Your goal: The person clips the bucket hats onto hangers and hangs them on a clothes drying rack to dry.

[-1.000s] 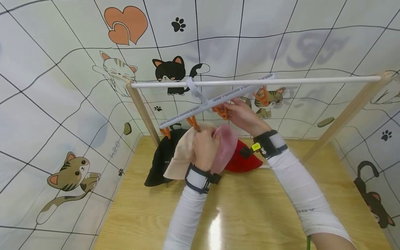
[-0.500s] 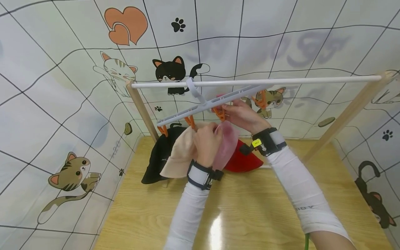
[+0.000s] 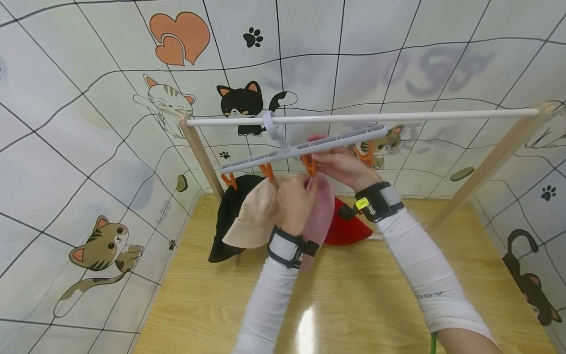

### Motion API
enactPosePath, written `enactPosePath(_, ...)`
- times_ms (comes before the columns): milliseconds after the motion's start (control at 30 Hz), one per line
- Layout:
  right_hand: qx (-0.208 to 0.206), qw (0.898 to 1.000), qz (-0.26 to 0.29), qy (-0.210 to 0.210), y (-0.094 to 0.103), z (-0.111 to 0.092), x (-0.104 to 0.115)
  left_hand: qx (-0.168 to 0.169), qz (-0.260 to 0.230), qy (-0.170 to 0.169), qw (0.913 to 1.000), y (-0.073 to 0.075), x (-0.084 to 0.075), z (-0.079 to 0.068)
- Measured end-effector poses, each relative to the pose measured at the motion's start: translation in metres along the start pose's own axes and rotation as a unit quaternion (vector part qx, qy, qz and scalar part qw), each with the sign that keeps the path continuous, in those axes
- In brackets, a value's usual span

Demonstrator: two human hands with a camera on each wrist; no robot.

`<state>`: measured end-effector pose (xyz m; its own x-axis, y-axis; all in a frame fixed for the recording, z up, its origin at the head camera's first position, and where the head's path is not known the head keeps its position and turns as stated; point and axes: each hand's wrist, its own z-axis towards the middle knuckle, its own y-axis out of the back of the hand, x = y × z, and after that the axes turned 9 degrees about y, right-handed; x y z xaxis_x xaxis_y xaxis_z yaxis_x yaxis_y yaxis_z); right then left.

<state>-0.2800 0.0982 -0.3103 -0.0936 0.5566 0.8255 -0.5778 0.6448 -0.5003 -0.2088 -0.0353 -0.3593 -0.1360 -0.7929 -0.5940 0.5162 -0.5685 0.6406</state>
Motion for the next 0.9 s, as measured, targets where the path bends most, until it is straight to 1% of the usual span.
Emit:
enactPosePath(133,-0.004,1.000,0.006,0.006,-0.001,-0.001,-0.002,-0.006,0.009,-0.009,0.9999,-0.002,0.001,0.000)
enactPosePath(233,-0.003,1.000,0.010,0.010,-0.001,-0.001,-0.003,-0.011,0.006,-0.008,0.9999,-0.002,0.001,0.000)
enactPosePath(367,0.012,1.000,0.017,0.015,-0.002,-0.002,-0.004,-0.014,-0.001,0.000,0.9999,0.000,0.001,-0.002)
enactPosePath(533,0.018,0.999,0.024,0.020,-0.003,-0.002,-0.005,-0.032,-0.003,0.000,0.9995,0.004,-0.001,-0.003)
enactPosePath(600,0.016,0.999,0.022,0.019,-0.002,-0.002,-0.004,-0.037,-0.007,-0.002,0.9993,0.006,-0.002,-0.002)
enactPosePath(733,0.011,1.000,0.012,0.019,0.000,-0.003,-0.004,-0.036,-0.020,-0.002,0.9991,0.009,-0.003,-0.001)
enactPosePath(900,0.012,1.000,-0.002,0.021,0.002,-0.004,-0.007,-0.040,-0.018,0.000,0.9990,0.011,-0.002,-0.001)
